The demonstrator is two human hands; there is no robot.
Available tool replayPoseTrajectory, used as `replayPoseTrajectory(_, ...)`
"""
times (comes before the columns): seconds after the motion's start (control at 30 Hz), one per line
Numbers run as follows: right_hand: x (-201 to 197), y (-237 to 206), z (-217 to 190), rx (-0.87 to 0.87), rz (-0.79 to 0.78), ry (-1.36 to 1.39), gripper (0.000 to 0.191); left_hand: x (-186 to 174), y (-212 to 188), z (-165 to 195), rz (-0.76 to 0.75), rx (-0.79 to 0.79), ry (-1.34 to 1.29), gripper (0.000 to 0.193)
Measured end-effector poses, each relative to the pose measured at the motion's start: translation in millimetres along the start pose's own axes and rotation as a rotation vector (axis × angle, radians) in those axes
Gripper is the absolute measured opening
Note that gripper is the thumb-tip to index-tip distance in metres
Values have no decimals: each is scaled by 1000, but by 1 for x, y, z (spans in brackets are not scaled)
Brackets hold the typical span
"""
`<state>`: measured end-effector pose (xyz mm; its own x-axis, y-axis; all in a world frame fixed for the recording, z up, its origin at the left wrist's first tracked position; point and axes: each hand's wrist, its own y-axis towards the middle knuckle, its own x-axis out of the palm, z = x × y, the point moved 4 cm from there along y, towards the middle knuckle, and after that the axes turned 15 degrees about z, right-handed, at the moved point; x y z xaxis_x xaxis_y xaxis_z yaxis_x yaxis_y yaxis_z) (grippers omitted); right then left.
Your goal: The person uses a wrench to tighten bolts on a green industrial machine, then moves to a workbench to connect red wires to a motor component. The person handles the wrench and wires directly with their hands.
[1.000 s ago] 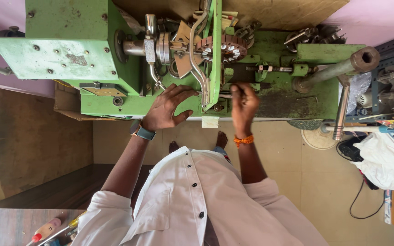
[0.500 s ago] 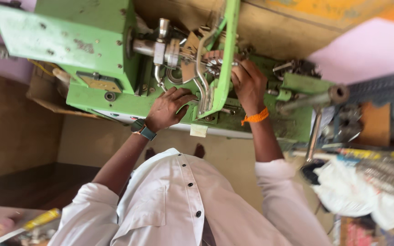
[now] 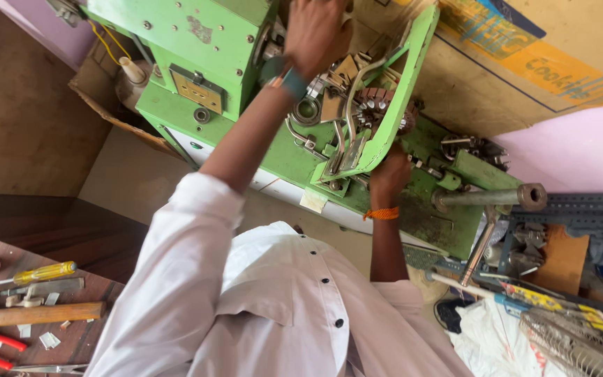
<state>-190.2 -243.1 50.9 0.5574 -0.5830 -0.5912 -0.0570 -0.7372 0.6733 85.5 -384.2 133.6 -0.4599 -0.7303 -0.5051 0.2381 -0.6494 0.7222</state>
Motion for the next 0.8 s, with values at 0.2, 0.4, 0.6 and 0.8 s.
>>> replayPoseTrajectory(0.2, 3, -87, 73, 204, -184, 71, 25, 19, -31, -30, -243, -417, -384, 31)
replayPoseTrajectory(0.4, -33, -135, 94, 282, -212, 157, 23, -80, -232, -12, -70, -607, -334, 15)
replayPoseTrajectory(0.6, -49, -94, 30, 338, -176, 783, 27, -232, -263, 58, 156, -395, -296, 10)
replayPoseTrajectory(0.8, -67, 15, -100, 351, -52, 1436, 19, -443, -215, 204, 439, 154, -68, 13)
